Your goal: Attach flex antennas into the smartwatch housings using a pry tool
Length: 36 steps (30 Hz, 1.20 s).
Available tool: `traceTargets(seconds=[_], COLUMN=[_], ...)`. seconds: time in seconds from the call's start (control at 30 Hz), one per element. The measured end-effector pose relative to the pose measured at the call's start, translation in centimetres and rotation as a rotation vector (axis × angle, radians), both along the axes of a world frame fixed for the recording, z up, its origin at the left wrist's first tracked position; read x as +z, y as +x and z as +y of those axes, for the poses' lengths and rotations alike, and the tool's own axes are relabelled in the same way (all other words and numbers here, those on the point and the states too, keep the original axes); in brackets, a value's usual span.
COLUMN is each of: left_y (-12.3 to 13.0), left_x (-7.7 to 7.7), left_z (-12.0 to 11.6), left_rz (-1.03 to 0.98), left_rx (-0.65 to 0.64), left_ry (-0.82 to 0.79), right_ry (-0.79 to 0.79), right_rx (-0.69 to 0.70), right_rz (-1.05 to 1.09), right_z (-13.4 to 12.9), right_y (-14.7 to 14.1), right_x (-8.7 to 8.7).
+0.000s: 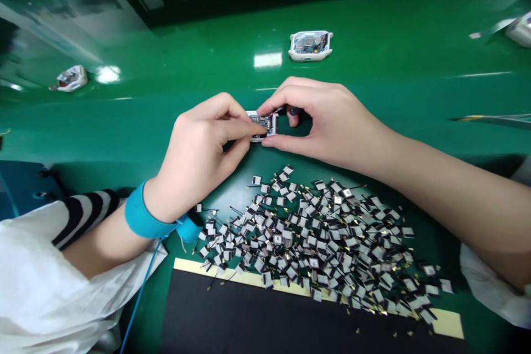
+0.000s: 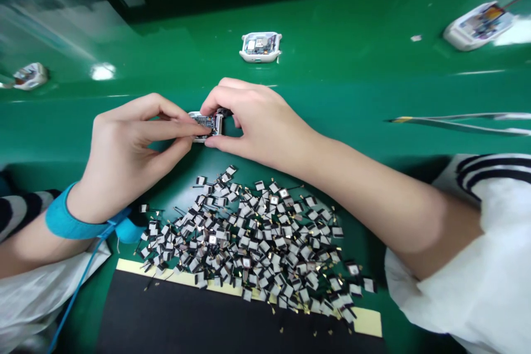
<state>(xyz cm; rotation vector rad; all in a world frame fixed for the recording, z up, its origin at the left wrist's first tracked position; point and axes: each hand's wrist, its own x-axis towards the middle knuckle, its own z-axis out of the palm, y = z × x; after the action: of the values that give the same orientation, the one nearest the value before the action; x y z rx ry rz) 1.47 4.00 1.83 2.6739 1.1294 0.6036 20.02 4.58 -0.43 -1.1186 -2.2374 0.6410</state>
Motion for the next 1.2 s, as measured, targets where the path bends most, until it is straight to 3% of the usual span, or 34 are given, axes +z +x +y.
traceTargets(seconds=[0.93,1.2], left_y=[0.04,-0.1], left_x=[-0.35,-0.57], left_z=[-0.22,-0.25], left_rz=[0.121,0.127], left_rx=[-0.01,-0.005], left_ry=[0.159,0.139], right_ry=[0.034,0.032], right_rx=[0.023,0.023], right_rz=[0.045,0.045], right_z=[0.04,0.06], right_y=[0.06,0.06], right_x=[-0.28,-0.14])
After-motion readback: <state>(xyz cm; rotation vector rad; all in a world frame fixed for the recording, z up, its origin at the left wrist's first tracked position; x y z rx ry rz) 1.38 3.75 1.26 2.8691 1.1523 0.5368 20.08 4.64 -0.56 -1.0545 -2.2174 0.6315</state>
